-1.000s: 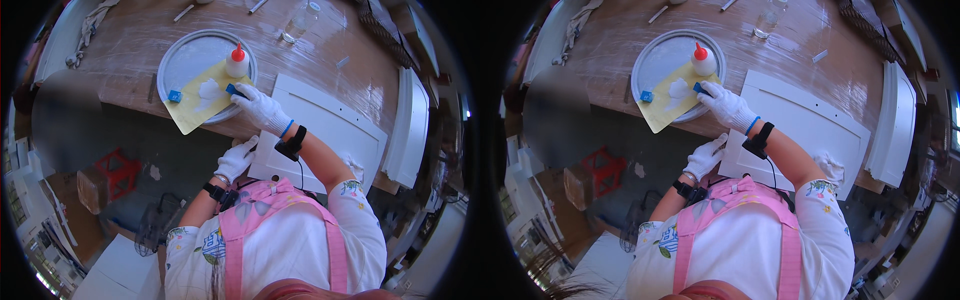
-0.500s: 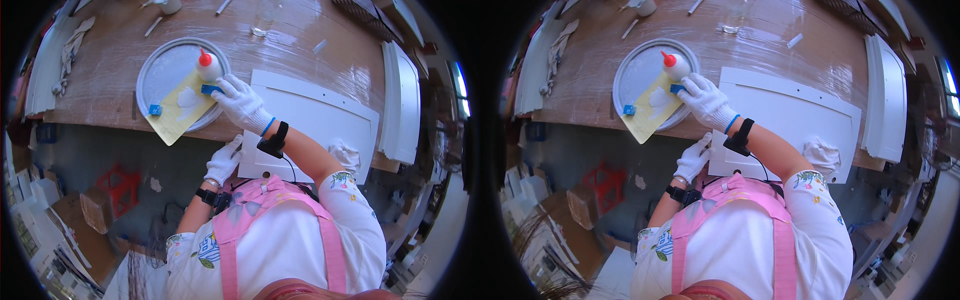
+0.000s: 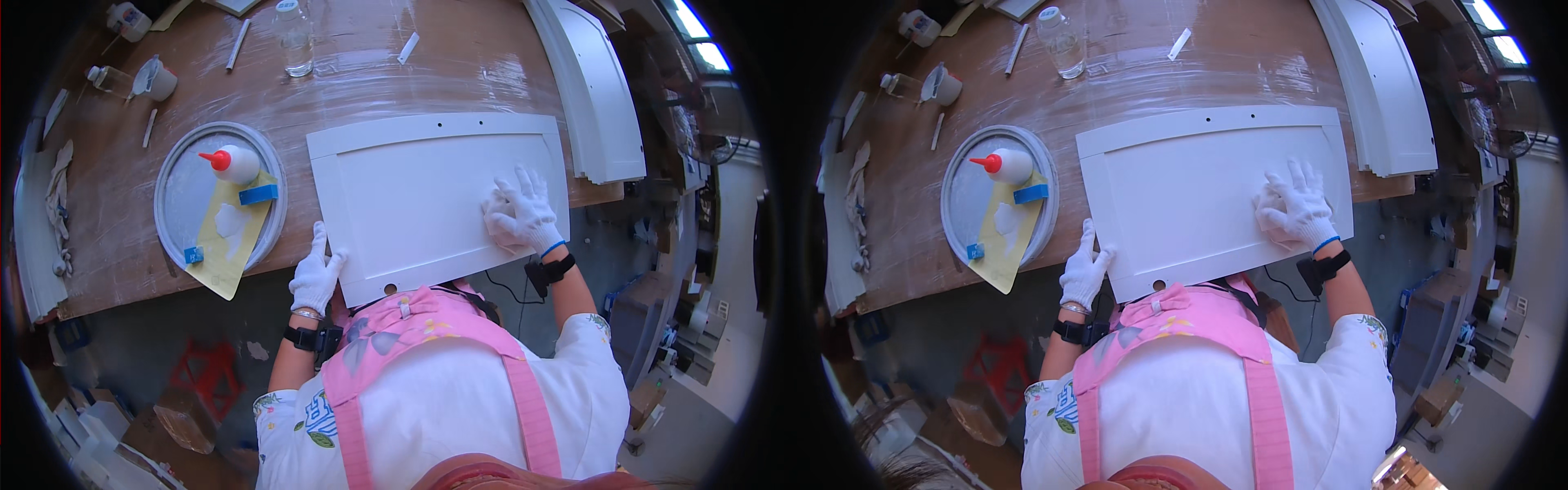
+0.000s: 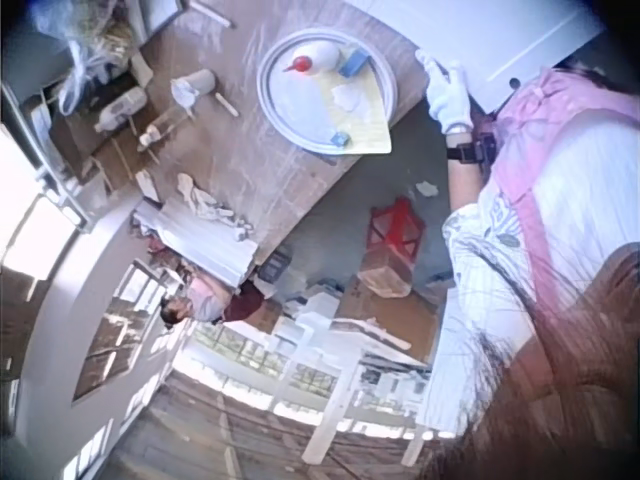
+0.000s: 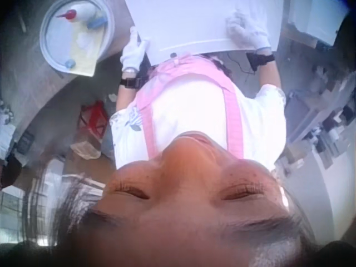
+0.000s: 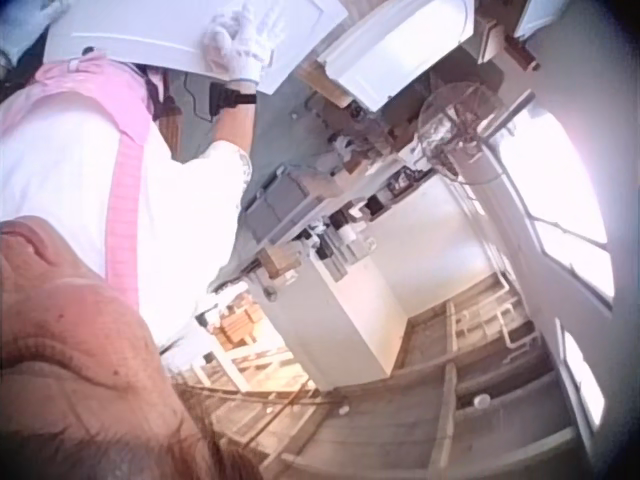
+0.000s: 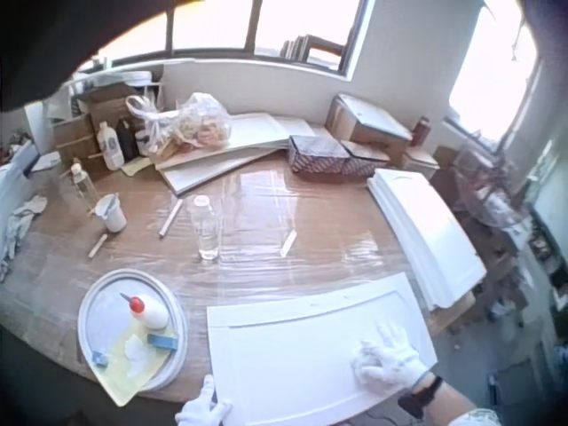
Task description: Cleaning and inspecting a white cabinet door panel using a cloth, scraper block, and cleaning solution.
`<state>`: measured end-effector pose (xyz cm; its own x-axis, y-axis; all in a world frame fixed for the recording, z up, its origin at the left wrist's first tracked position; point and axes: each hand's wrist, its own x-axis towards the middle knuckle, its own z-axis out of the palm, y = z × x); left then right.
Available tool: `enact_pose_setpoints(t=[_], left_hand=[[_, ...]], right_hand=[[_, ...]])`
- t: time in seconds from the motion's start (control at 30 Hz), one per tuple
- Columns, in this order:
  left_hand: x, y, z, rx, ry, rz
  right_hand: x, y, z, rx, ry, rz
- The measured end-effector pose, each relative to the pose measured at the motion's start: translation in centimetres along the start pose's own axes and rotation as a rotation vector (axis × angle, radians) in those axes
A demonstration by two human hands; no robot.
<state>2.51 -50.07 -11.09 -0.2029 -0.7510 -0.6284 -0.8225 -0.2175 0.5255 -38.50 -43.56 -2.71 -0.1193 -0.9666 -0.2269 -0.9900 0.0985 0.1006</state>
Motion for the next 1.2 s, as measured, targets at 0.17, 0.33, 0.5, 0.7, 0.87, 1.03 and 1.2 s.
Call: enact_pose_setpoints(t=[0.17, 0.33, 0.5, 0.7, 0.87, 1.03, 1.2], left_hand=[[0.5, 0.2, 0.1, -0.010, -0.022, 0.004], [0.1, 0.3, 0.2, -0.034, -0.010, -0.055], [-0.1, 0.2, 1.2, 0.038, 0.072, -0.017], [0.3, 1.5, 1.7, 0.086, 0.084, -0.031], [-0.4, 1.0, 1.8, 0.092, 0.164, -0.072], [-0.8, -0.1, 1.6, -0.002, 0.073, -0.125], [0.1, -0.4, 3.8, -0.082, 0.146, -0.070]], right_hand=[[-0.6, 6.7, 7.5, 0.377, 0.030, 0.287], [8.5, 8.6, 4.5, 0.666, 0.280, 0.363], [14.9, -1.8, 7.2, 0.058, 0.248, 0.176], [16.6, -17.8, 8.0, 0.356, 0.172, -0.576], [16.0, -8.2, 6.8, 0.152, 0.311, -0.619], [13.4, 1.3, 7.1, 0.164, 0.315, -0.421], [13.1, 2.8, 11.7, 0.081, 0.384, -0.384]])
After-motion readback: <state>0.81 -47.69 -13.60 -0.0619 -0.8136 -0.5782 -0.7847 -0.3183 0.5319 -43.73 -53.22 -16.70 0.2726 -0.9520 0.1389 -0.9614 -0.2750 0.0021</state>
